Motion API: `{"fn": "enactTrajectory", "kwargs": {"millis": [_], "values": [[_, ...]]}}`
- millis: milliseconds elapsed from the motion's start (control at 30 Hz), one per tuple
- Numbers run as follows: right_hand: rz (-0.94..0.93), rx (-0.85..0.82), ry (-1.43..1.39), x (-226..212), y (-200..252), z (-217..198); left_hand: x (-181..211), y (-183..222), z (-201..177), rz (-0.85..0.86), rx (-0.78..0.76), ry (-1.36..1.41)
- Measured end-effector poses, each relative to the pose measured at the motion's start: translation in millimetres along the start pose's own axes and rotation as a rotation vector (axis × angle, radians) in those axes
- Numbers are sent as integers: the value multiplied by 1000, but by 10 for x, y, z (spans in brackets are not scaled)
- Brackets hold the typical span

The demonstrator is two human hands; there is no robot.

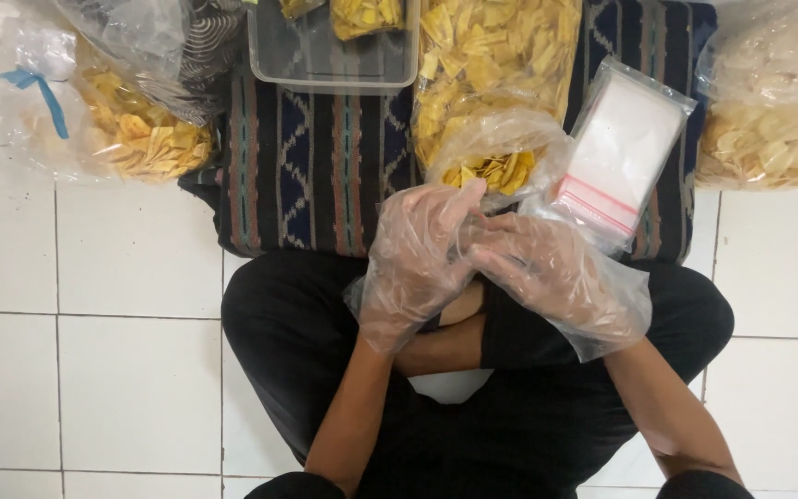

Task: A person wearing plastic gloves sits on the floor and manually packs banana chips from a large container into small individual plastic bags.

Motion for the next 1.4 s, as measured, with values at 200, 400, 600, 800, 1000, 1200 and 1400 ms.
{"fn": "enactTrajectory", "kwargs": {"millis": [200,400,600,800,1000,1200,1400], "values": [[-21,83,-11,-46,-152,-33,41,-88,-76,15,39,-76],[78,221,-122,-375,-385,-175,13,-90,-61,-54,96,-152],[191,388,-243,-522,-475,-441,-20,-151,-78,-110,130,-201],[164,546,135,-176,-360,-524,26,-411,-202,-119,19,-183],[147,550,544,-46,-326,-455,34,-720,-203,-48,19,-268],[70,410,707,-292,-594,-405,60,-564,-157,2,6,-286],[198,268,635,270,-660,-283,-147,-233,73,21,-131,-310]]}}
Point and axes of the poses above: each hand's wrist, its own y-axis away from the middle knuckle, its own z-axis out of the palm, x = y × z, the point moved 5 cm from there along -y, towards the middle knuckle, and after that the axes turned 2 degrees about y, right-handed, at the moved point
